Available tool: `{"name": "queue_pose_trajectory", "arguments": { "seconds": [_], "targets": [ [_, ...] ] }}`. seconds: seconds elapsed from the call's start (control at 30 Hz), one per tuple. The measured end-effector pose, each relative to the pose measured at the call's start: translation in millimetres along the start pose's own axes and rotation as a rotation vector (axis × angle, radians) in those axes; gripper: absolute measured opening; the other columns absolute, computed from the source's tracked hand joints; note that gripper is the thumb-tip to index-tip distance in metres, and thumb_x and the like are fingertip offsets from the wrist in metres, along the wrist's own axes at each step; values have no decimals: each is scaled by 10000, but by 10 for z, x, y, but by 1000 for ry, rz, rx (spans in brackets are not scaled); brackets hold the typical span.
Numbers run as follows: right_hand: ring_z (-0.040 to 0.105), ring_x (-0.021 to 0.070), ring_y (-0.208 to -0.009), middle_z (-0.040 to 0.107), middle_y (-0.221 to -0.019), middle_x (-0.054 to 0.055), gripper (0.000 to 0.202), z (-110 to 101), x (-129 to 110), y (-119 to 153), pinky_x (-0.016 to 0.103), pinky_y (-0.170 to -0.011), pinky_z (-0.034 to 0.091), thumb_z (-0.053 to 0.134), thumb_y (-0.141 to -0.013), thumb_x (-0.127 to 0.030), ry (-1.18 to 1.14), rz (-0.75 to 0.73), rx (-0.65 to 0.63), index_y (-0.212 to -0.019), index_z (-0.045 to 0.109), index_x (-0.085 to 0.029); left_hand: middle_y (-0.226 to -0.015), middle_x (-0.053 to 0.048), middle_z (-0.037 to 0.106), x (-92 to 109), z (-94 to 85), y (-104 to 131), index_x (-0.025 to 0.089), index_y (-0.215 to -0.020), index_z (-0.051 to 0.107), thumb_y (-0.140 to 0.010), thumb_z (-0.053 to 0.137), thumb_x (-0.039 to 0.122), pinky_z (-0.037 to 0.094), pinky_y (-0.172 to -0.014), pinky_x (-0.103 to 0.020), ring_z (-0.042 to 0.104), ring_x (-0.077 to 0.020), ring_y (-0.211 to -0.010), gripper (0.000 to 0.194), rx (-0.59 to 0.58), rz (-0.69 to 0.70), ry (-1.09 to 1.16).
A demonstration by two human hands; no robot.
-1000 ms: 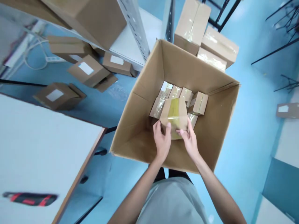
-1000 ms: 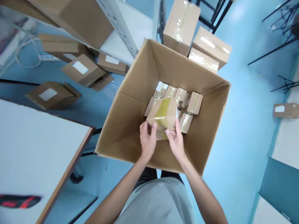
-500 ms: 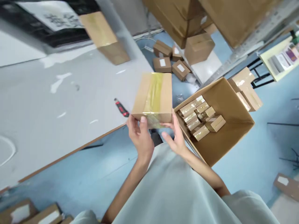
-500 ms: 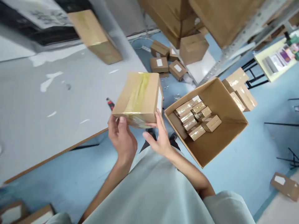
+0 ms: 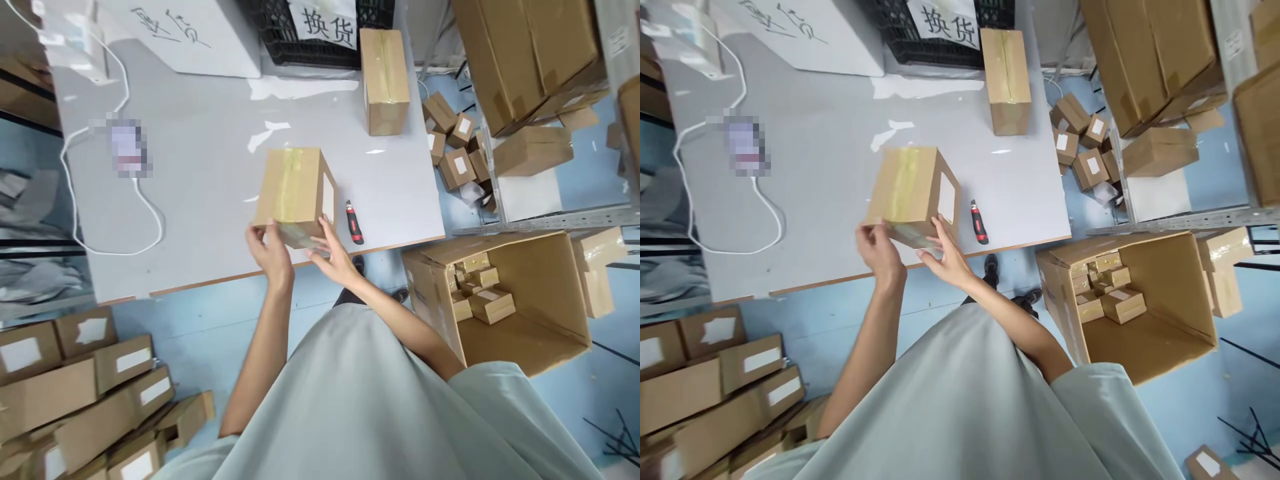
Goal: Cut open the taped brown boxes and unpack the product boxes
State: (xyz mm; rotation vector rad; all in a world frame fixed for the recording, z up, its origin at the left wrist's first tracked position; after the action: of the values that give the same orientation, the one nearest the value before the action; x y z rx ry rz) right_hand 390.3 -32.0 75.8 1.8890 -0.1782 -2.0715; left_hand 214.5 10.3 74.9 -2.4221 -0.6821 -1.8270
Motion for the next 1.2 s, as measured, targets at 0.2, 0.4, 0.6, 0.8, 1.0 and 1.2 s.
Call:
{"name": "queue_pose_trajectory", "arguments": {
  "seconds": [0.2, 0.4, 0.6, 0.8, 1.0, 1.2],
  "targets": [
    [577, 395, -1668, 145, -2008, 161, 1175, 86, 733, 111, 531, -1324, 561, 898, -987, -600, -1, 182, 16, -1920, 241, -322, -1333, -156, 730, -500, -195, 30, 223, -1203, 645, -1027, 696, 683, 463, -1335, -529, 662, -361, -1438, 495, 105, -179, -201],
    [785, 302, -1407, 614, -1790, 124, 886, -716, 632, 814, 472, -1259, 607, 856, -1037, -510, 35, 93, 192, -1820, 488, -322, -1789, -218, 495, 417, 507, 648, 229, -1589, 570, -1083, 719, 503, 235, -1476, -605, 380, -373, -1761, 594, -160, 365, -423],
    [835, 237, -1164, 869, -1331, 90, 440, -2182, 263, 2167, 404, -1128, 663, 742, -1114, -525, 44, -22, 654, -1443, 789, -236, -1567, -168, 734, 1038, 2356, 1877, 224, -1486, 708, -1128, 663, 390, 467, -1380, -575, 625, -344, -1599, 397, -745, 683, -356],
    [838, 226, -1067, 883, -1207, 59, 304, -3321, 794, 3391, 386, -1055, 671, 742, -1111, -471, 35, 99, 931, -1311, 826, -257, -1512, -140, 767, 741, 3883, 3361, 232, -1459, 721, -1141, 622, 375, 487, -1369, -520, 666, -306, -1534, 362, -1202, 799, -453],
    [850, 232, -1037, 890, -1168, 59, 255, -4245, 2008, 4161, 377, -1016, 663, 722, -1099, -360, 21, 346, 995, -1298, 834, -246, -1645, -201, 675, -587, 5225, 4528, 175, -1568, 660, -1059, 684, 312, 435, -1405, -551, 608, -363, -1590, 528, -1530, 690, -816],
    [808, 342, -1271, 811, -1450, 176, 437, -4779, 3467, 4585, 464, -1147, 622, 723, -1128, -401, 92, 825, 935, -1499, 763, -173, -1737, -298, 550, -1829, 5931, 4405, 88, -1681, 536, -1032, 768, 299, 392, -1426, -569, 518, -431, -1679, 721, -1365, 384, -1235]
  ]
}}
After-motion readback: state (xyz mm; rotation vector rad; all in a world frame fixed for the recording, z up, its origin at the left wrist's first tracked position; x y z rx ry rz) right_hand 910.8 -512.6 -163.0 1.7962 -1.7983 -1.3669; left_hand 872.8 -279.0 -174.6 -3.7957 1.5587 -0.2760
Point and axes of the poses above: each hand's wrist, its own y-axis away from the middle knuckle, its own z-axis out of the palm, x = y × z, the point moved 10 cm from there along -y, towards the middle knuckle
